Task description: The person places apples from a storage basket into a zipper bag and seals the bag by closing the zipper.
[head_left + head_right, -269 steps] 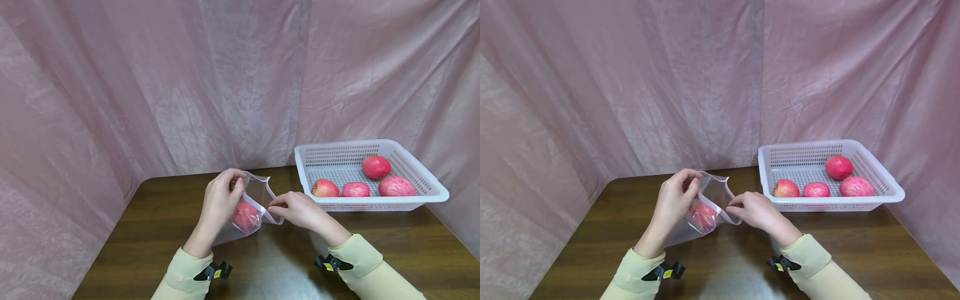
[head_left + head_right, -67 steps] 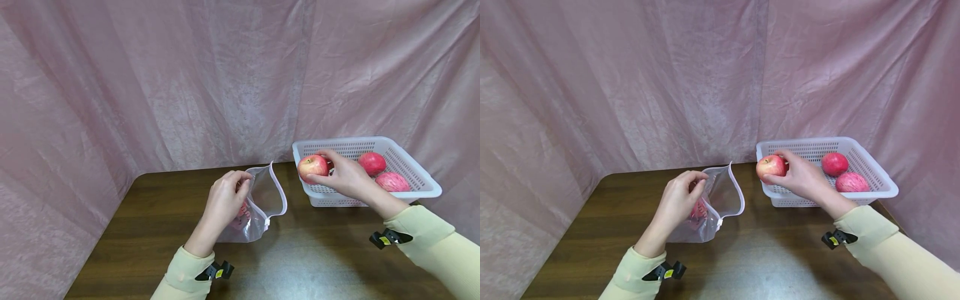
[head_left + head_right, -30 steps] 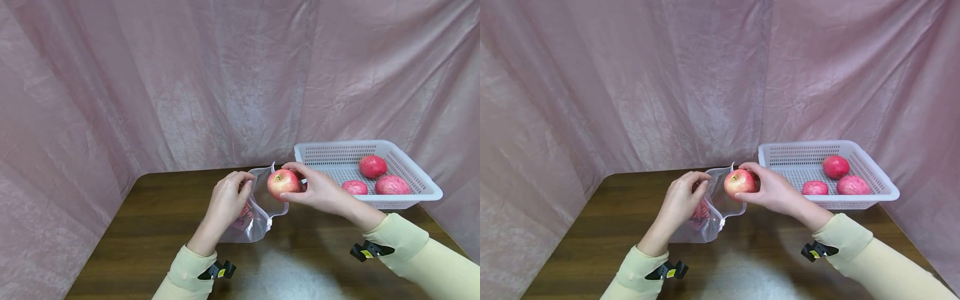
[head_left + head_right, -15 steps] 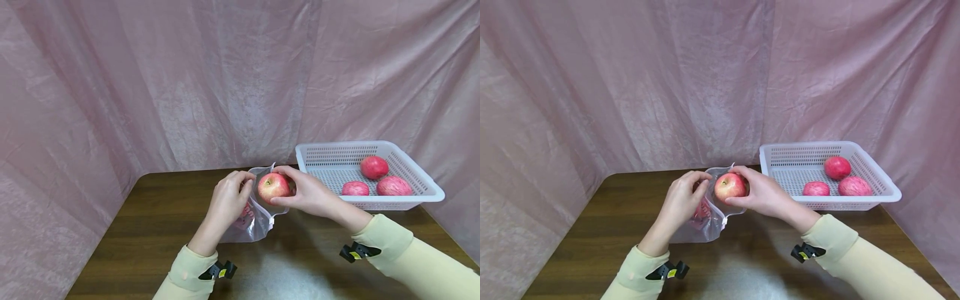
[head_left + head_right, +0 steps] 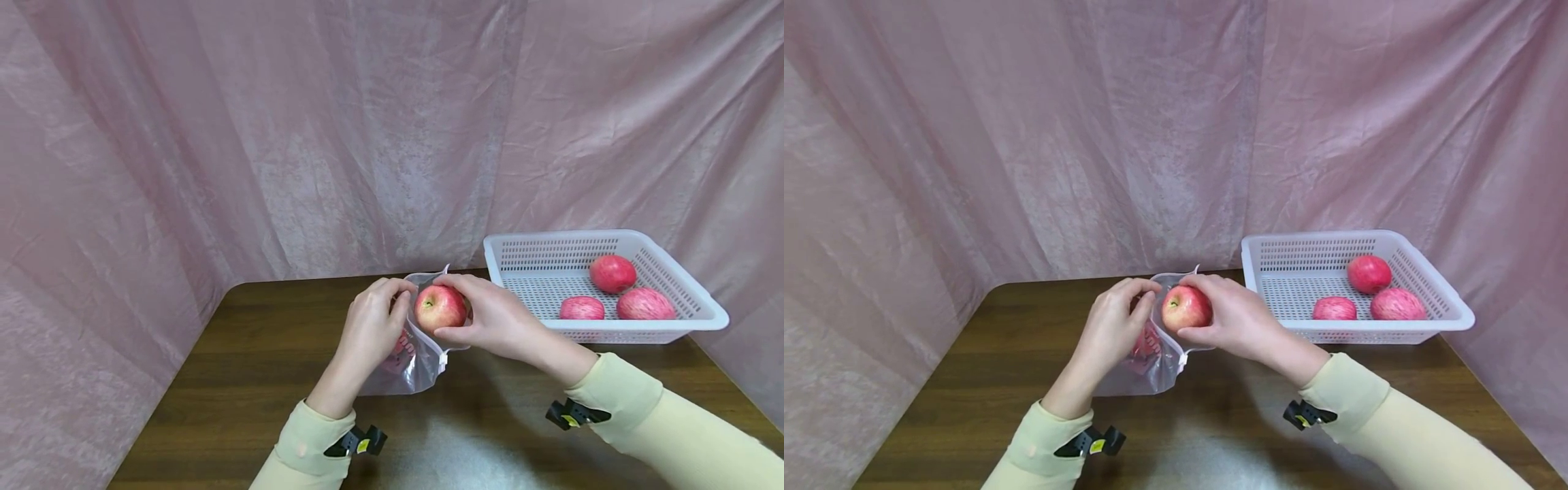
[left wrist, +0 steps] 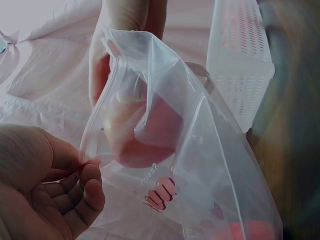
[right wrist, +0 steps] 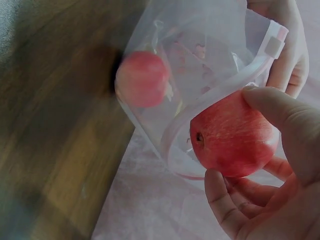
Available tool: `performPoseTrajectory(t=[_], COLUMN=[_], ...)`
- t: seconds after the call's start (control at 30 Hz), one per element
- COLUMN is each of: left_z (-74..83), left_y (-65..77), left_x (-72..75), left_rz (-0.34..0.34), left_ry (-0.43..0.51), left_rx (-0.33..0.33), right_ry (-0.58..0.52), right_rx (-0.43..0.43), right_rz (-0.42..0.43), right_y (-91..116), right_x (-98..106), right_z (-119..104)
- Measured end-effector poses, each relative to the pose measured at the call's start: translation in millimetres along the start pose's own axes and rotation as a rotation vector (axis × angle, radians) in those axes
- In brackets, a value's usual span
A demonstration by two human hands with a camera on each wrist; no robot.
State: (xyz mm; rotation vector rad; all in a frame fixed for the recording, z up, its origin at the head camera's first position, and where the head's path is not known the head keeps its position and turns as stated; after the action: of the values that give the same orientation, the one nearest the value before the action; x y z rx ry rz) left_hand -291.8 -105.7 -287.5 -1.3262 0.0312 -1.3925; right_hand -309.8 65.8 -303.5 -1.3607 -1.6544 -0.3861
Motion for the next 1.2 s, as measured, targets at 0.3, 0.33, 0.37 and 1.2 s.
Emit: performPoseTrajectory(t=[0.3, 0.33, 0.37, 1.2], left_z=[-0.9, -1.2, -0.9, 2.4], left_y=[0.8, 0.8, 0.8, -0.5], left_x=[-0.3, -0.3, 0.3, 8.0], left_rz=[-0.002, -0.002, 0.000, 0.062], left_ry=[-0.001, 0.001, 0.000, 0.012], left_rx=[0.005, 0.007, 0.007, 0.005], right_ry=[0.025, 0.025, 0.024, 0.010], right_rx=[0.005, 0.009, 0.012, -0.040], right_rz=[-0.068, -0.076, -0.084, -0.292], right_y=[-6, -7, -8, -22], right_x=[-15, -16, -18, -53], right_z=[-2, -2, -2, 4])
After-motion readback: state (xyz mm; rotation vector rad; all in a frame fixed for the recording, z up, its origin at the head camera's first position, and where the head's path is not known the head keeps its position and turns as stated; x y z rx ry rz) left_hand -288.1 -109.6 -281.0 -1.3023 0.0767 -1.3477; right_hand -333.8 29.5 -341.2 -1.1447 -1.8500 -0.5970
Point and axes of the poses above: each hand's wrist, its own y-axis away from the middle knuckle, its own x-axis out of the back of the hand, z = x × y, the point moved 9 cm from there along -y, towards the middle knuckle, and after that the axes turned 13 degrees about -x, right-handed, at the moved point
